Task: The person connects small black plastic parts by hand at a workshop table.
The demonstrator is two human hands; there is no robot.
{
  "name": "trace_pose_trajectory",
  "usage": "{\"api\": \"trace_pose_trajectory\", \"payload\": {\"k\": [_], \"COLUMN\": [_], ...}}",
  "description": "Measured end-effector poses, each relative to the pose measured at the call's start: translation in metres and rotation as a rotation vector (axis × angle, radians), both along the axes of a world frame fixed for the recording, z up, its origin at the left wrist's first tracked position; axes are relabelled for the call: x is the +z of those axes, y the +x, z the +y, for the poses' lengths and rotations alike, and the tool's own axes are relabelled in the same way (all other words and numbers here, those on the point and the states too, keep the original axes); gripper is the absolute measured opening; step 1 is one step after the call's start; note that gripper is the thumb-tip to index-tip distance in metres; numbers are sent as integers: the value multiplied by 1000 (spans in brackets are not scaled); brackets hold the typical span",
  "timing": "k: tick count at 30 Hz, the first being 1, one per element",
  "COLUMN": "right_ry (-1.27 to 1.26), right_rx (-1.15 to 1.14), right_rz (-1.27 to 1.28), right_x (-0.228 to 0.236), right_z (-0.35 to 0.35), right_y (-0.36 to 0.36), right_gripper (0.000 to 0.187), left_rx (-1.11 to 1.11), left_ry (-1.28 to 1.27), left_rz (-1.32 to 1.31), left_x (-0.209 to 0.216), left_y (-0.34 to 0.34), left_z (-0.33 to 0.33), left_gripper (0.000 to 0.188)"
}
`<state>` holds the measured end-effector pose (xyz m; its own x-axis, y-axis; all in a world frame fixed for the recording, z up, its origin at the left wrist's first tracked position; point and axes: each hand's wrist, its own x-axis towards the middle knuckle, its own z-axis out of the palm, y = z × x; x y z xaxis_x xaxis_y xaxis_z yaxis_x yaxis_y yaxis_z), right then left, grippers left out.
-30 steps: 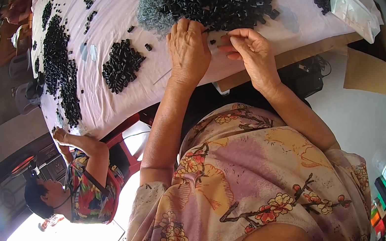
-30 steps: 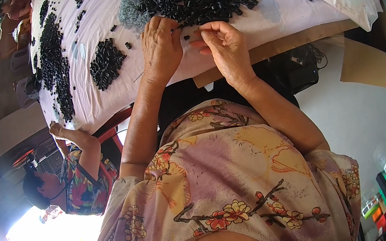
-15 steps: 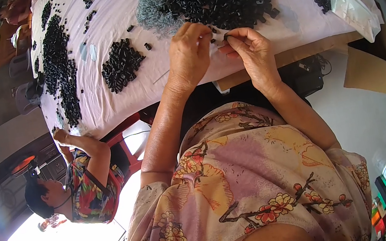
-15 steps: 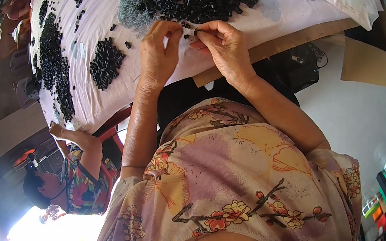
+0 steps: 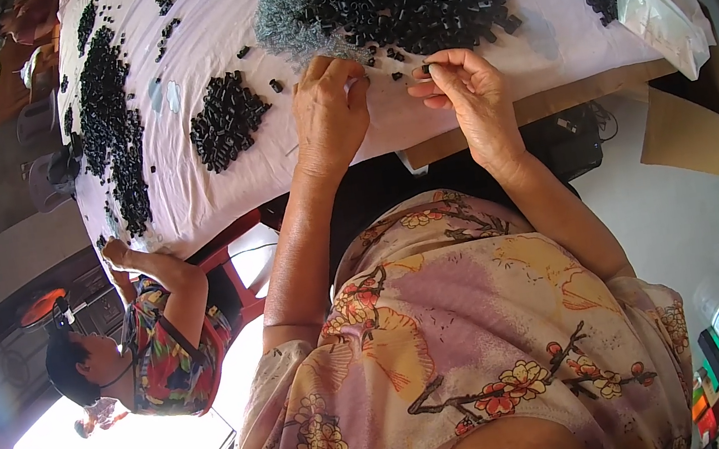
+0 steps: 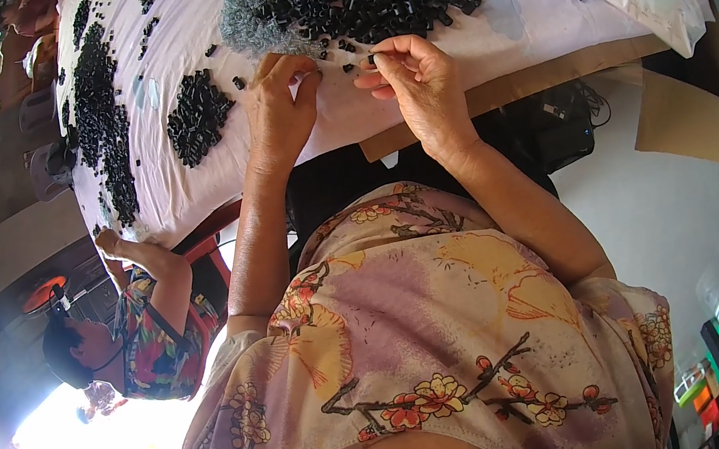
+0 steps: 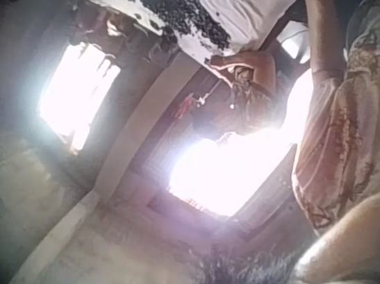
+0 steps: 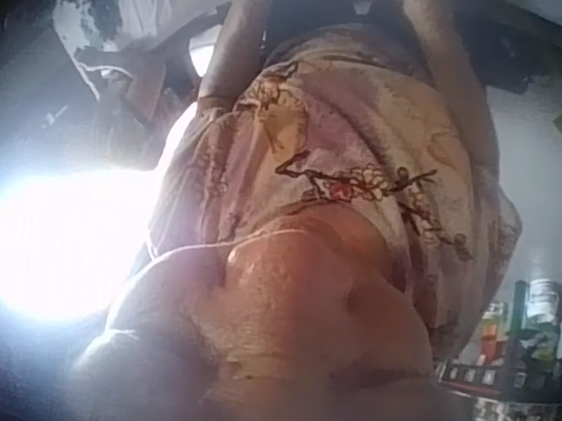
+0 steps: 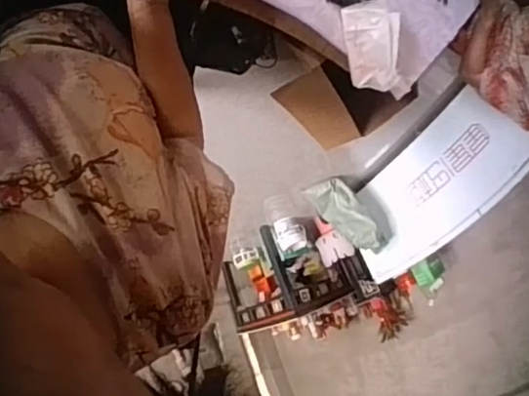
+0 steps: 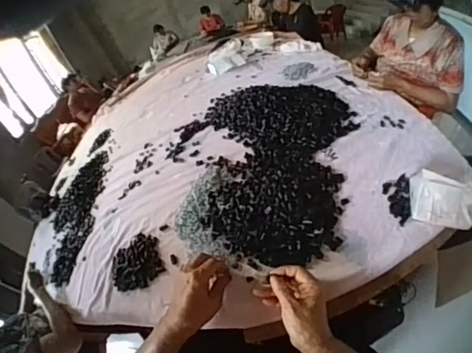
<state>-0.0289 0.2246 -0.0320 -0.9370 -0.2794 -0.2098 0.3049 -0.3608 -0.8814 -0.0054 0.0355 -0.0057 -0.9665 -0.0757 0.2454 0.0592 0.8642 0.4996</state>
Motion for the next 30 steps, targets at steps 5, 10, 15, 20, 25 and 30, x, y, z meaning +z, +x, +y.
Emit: {"api": "trace_pose_trajectory", "payload": {"k": [5, 10, 15, 20, 25, 30], "right_ry": [-7, -6, -36, -23, 2, 39], "right_rx": [-3, 3, -2, -2, 5, 22], "right_rz": [0, 3, 18, 10, 2, 96], "right_x": [1, -1, -3, 1, 2, -5], "right_z": [0, 0, 0, -1, -1, -2], "right_y": [0, 0, 1, 1, 1, 2], "right_gripper": [15, 15, 16, 14, 13, 9], "left_rx": [-38, -16, 0, -36, 0, -94], "left_ry": [-101, 23, 190, 191, 221, 253], "left_rz": [-3, 26, 10, -23, -53, 3], "left_x": [1, -2, 3, 3, 6, 15], "left_y": [-2, -2, -4, -5, -5, -5], "left_z": [1, 7, 17, 17, 21, 34], "left_gripper": [8, 11, 16, 18, 17, 14]}}
